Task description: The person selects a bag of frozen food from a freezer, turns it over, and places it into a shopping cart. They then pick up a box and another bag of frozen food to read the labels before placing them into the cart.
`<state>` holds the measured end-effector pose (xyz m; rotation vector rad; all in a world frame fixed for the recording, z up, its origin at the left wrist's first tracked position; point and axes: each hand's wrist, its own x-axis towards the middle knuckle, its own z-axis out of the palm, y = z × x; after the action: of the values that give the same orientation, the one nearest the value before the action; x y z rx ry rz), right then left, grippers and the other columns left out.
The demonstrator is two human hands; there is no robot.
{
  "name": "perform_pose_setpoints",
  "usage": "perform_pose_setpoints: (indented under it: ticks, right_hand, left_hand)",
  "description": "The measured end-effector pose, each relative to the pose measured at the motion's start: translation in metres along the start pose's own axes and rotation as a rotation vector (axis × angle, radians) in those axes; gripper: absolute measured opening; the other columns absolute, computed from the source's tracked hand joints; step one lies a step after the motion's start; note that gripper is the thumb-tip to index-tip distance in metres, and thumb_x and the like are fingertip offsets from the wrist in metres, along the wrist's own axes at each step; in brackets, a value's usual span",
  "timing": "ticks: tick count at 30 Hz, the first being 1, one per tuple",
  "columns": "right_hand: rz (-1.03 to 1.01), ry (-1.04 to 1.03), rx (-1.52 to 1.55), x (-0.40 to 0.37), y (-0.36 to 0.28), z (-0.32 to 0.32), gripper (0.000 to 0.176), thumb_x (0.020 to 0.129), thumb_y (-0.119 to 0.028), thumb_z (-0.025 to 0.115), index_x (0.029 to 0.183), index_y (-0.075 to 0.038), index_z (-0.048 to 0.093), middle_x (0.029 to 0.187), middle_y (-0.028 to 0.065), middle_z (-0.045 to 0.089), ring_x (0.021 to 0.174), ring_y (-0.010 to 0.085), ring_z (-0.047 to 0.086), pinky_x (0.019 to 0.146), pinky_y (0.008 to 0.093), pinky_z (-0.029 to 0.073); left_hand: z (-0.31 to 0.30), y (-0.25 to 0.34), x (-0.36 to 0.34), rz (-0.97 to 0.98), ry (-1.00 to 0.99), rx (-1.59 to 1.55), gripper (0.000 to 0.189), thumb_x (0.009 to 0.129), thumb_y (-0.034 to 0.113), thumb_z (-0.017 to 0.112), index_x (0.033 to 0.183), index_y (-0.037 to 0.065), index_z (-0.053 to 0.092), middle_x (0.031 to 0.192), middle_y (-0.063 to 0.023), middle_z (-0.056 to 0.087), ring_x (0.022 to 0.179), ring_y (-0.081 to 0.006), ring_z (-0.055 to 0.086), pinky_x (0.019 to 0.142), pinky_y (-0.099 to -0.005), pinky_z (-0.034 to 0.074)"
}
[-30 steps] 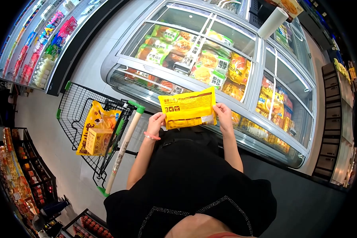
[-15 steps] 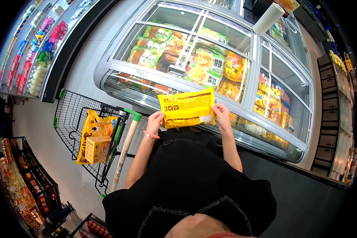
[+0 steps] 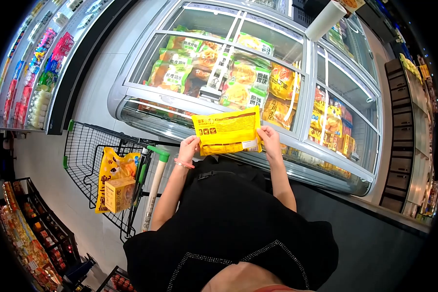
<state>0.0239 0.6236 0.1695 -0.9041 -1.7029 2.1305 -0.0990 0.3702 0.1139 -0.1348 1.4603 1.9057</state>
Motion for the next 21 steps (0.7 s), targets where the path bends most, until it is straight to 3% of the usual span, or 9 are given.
perform_pose_setpoints:
  ticks: [11, 21]
  right_hand:
    - [0.009, 0.074, -0.019, 0.008, 0.008, -0.008, 0.009, 0.084, -0.008, 0.058, 0.085, 0.001, 0.059, 0.078, 0.0025, 0.061, 0.069, 0.0068, 0.055, 0.064, 0.0203, 0.043]
    - [0.042, 0.063, -0.025, 0.008, 0.006, -0.002, 0.010, 0.085, -0.009, 0.057, 0.088, 0.000, 0.058, 0.079, 0.0019, 0.060, 0.071, 0.0068, 0.054, 0.066, 0.0199, 0.042]
  left_hand:
    - [0.005, 0.001, 0.026, -0.049, -0.053, 0.046, 0.017, 0.088, 0.013, 0.052, 0.072, 0.007, 0.055, 0.057, 0.0048, 0.047, 0.050, -0.0040, 0.040, 0.050, -0.0177, 0.032]
    - [-0.002, -0.003, 0.031, -0.029, -0.027, 0.052, 0.015, 0.087, 0.012, 0.053, 0.075, 0.005, 0.058, 0.060, 0.0067, 0.045, 0.051, -0.0011, 0.036, 0.047, -0.0160, 0.028]
